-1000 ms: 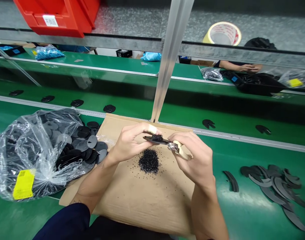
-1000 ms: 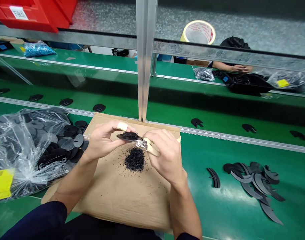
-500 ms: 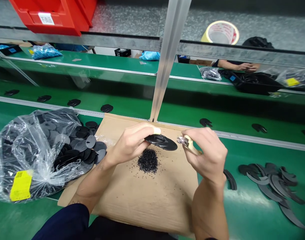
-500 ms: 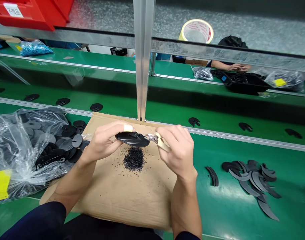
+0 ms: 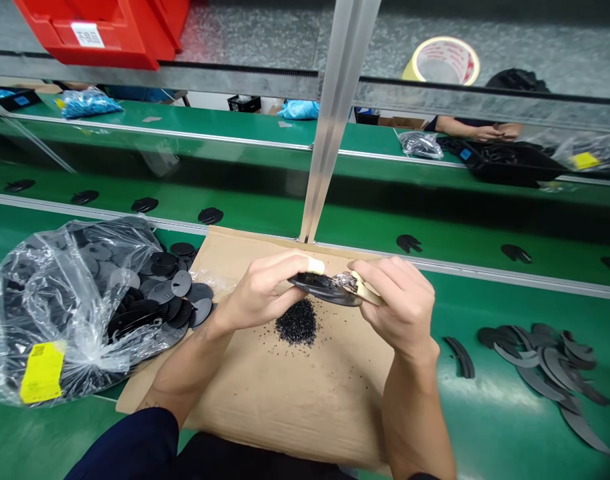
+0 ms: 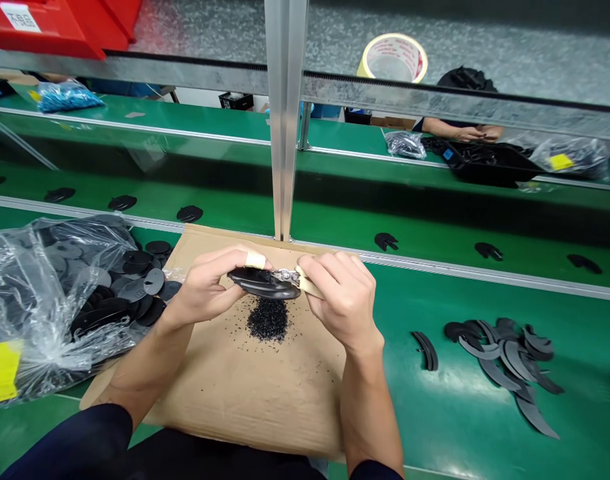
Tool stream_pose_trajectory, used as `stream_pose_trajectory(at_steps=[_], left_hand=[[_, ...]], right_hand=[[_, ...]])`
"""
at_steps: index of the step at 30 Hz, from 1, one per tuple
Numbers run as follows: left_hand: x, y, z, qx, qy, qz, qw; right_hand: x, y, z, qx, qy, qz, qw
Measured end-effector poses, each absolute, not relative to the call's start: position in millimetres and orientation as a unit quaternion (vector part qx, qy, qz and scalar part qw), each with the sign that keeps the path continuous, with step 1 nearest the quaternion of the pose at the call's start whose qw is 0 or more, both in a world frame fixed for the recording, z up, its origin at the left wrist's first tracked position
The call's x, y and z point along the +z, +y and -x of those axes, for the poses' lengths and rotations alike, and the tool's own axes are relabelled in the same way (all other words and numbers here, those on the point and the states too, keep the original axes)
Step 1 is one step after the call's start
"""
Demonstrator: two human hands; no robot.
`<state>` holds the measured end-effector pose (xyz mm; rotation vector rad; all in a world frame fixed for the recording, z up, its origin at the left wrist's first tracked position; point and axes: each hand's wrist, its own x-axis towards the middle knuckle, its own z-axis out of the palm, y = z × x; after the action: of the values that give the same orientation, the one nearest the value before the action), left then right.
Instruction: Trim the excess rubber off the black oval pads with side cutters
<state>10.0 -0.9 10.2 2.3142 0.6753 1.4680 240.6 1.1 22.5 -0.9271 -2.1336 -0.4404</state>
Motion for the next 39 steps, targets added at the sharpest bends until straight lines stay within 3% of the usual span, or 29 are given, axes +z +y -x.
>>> stream_pose_trajectory(at_steps=[10, 20, 30, 35, 39], left_hand=[[9, -1, -9, 0.509, 0.238, -0.806, 0.186], [11, 3, -4, 0.473, 0.209, -0.848, 0.118], [8, 3, -5, 0.432, 0.211, -0.871, 0.104], [10, 3, -2, 0.43, 0.213, -0.869, 0.116], [12, 3, -1, 0.449, 0.213, -0.86, 0.113]], right_hand=[[22, -2, -239, -0.2, -0.823, 0.378, 0.374], [23, -3, -242, -0.057, -0.853, 0.362, 0.372], [23, -2, -249, -0.118, -0.87, 0.379, 0.291], [23, -2, -250, -0.084, -0.866, 0.391, 0.3], [28, -4, -248, 0.012, -0.85, 0.391, 0.353]])
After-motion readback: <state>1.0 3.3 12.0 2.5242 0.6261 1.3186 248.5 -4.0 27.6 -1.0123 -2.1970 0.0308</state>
